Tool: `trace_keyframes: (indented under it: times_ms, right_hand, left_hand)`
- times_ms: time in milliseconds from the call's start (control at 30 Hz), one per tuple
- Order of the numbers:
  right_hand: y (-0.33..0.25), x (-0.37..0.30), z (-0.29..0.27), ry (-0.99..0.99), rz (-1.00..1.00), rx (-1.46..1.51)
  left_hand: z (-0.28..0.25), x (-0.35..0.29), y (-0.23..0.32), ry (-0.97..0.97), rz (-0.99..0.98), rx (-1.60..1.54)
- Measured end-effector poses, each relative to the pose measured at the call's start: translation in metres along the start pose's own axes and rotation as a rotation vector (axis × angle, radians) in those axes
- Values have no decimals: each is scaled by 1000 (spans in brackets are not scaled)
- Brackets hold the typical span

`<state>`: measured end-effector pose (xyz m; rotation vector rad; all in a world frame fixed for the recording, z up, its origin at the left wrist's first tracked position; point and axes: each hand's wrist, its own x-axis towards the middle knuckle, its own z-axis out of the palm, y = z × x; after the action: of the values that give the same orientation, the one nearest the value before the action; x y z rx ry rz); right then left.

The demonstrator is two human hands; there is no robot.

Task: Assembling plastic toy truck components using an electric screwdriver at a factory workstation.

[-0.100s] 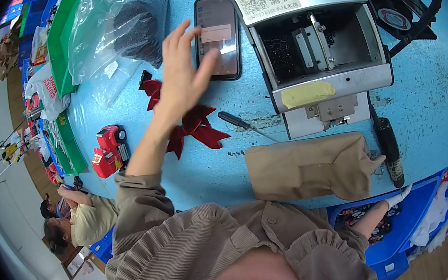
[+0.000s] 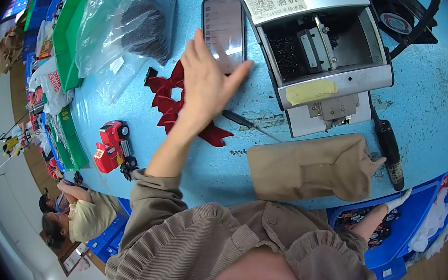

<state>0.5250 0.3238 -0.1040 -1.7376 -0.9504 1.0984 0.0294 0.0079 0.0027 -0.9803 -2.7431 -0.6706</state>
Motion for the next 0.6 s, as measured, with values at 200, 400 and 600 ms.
trace_keyframes:
  times_ms: [200, 400, 600]
  right_hand:
    - [-12, -22, 17, -17, 34, 40]
    - [-10, -18, 18, -14, 55, 150]
    - [-25, -29, 8, -13, 130, 205]
  left_hand:
    - [15, 1, 10, -92, -188, 119]
    - [13, 13, -21, 10, -6, 78]
    - [44, 68, -25, 106, -128, 145]
